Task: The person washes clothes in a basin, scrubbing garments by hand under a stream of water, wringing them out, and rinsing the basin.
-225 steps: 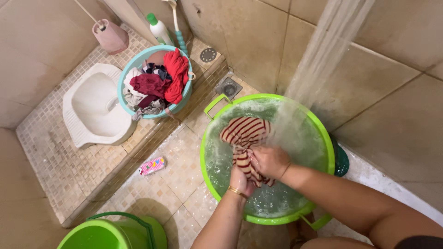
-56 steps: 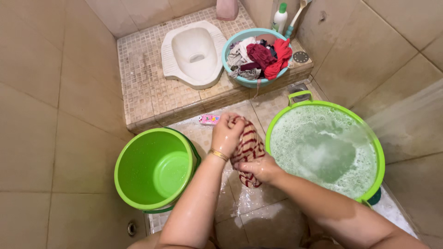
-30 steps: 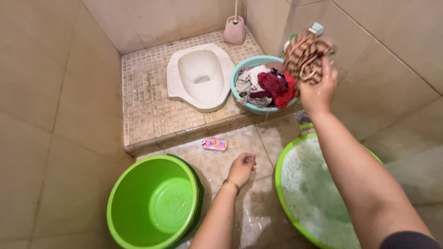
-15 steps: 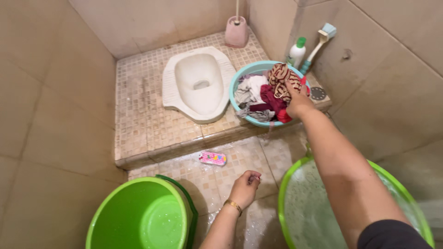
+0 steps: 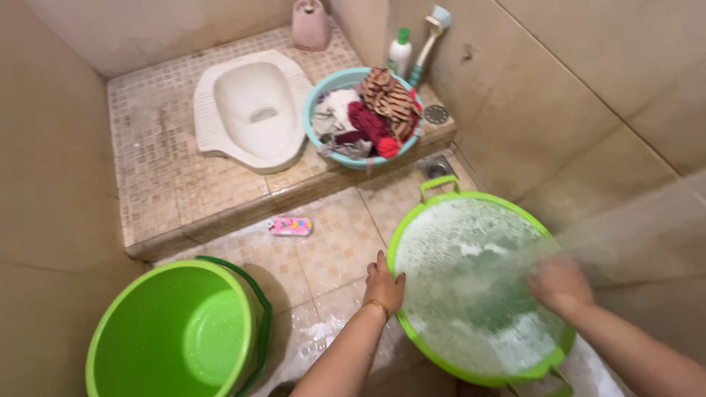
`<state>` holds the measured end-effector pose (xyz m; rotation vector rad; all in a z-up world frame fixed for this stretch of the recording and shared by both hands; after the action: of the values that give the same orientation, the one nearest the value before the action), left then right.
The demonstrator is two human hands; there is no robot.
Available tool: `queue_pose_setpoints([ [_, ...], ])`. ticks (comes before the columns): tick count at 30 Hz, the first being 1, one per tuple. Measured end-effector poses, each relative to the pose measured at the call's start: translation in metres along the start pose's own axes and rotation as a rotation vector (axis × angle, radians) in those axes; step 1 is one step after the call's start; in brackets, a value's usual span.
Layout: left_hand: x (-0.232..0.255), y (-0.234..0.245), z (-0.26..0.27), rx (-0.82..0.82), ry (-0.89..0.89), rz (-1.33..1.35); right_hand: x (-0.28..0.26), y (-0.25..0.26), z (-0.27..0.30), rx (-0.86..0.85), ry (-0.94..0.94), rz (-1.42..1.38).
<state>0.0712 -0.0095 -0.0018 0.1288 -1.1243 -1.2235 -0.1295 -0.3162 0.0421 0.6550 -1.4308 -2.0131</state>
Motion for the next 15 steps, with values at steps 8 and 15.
queue_pose_setpoints([
  [8,0.015,-0.012,0.026,0.005,0.145,-0.147,0.117,-0.091,-0.014,-0.001,-0.405,-0.471],
  [15,0.029,0.0,0.038,-0.041,0.214,-0.266,0.156,-0.118,-0.043,0.08,-0.283,-0.601],
])
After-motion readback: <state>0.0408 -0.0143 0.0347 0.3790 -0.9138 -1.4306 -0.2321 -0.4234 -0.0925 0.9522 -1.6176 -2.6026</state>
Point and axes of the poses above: each hand's wrist, its own z-axis away from the middle knuckle, its own y-axis out of the back of the hand, x = y × z, the point moved 2 cm from there along -z, towards the middle knuckle, and after that the axes turned 13 degrees about -z, right-handed, at the moved point
